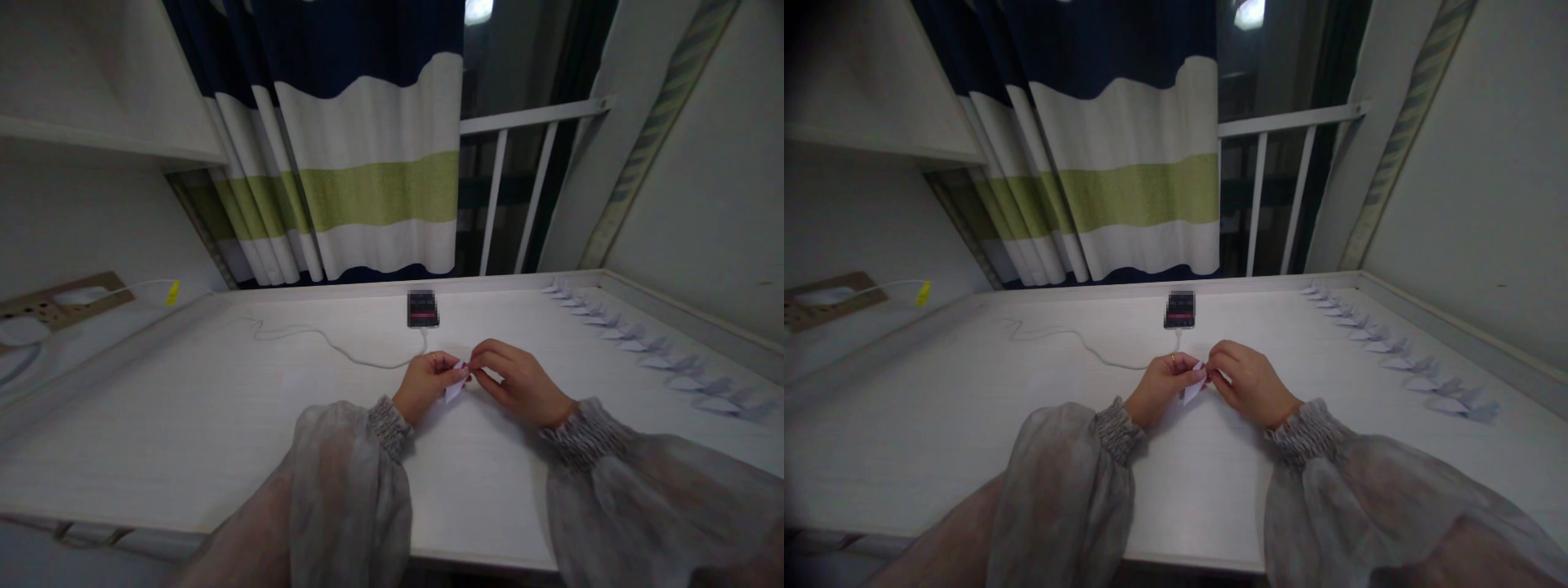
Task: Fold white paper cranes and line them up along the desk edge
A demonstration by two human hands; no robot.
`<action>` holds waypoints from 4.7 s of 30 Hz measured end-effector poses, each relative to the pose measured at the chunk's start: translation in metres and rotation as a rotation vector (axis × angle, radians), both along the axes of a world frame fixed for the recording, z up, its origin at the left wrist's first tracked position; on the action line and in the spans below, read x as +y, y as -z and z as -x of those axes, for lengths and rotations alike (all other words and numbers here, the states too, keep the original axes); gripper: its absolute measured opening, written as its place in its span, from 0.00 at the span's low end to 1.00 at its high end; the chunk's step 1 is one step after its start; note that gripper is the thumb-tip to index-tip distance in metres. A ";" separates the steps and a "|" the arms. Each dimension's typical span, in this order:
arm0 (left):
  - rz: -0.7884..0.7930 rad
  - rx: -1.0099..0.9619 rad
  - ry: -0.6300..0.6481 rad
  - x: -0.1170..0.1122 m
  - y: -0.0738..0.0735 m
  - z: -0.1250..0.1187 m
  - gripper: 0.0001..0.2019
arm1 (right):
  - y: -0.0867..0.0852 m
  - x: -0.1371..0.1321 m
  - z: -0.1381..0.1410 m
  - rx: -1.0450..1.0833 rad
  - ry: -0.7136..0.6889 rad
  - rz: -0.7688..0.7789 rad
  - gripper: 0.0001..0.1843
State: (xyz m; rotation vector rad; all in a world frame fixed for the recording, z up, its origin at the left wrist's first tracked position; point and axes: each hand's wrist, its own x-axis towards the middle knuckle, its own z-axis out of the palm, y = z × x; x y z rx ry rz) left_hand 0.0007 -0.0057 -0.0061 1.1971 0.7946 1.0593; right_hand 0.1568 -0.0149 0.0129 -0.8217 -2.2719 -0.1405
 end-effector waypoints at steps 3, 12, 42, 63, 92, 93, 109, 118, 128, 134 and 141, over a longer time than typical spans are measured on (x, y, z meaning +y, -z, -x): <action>-0.038 0.040 -0.045 0.000 0.001 -0.001 0.13 | 0.001 0.000 0.002 -0.026 0.054 -0.022 0.06; -0.130 0.172 -0.117 0.002 0.005 -0.001 0.12 | 0.000 -0.002 0.003 -0.175 0.158 -0.209 0.09; -0.202 -0.076 -0.125 0.001 0.005 -0.002 0.09 | 0.004 -0.005 0.012 0.339 -0.034 0.006 0.06; -0.622 0.199 -0.354 -0.005 0.000 0.002 0.04 | 0.002 -0.004 0.012 0.580 -0.014 0.338 0.05; -0.734 0.367 -0.285 -0.006 -0.003 0.005 0.06 | 0.005 -0.004 0.013 0.602 0.052 0.502 0.08; -0.734 0.367 -0.283 -0.007 -0.003 0.005 0.06 | 0.005 -0.004 0.013 0.601 0.051 0.500 0.08; -0.345 0.170 -0.277 -0.001 0.004 -0.003 0.08 | 0.004 -0.002 0.010 0.594 0.043 0.444 0.12; -0.254 -0.001 -0.214 0.001 0.008 -0.006 0.10 | 0.004 -0.003 0.013 0.589 0.015 0.565 0.11; -0.169 0.034 -0.187 -0.004 0.001 -0.008 0.13 | 0.004 -0.003 0.013 0.483 0.043 0.413 0.07; -0.021 -0.046 -0.081 -0.004 -0.003 -0.007 0.16 | 0.004 -0.004 0.014 0.427 0.032 0.293 0.07; -0.001 -0.074 -0.115 -0.002 -0.003 -0.005 0.15 | 0.005 -0.001 0.011 0.439 0.039 0.359 0.10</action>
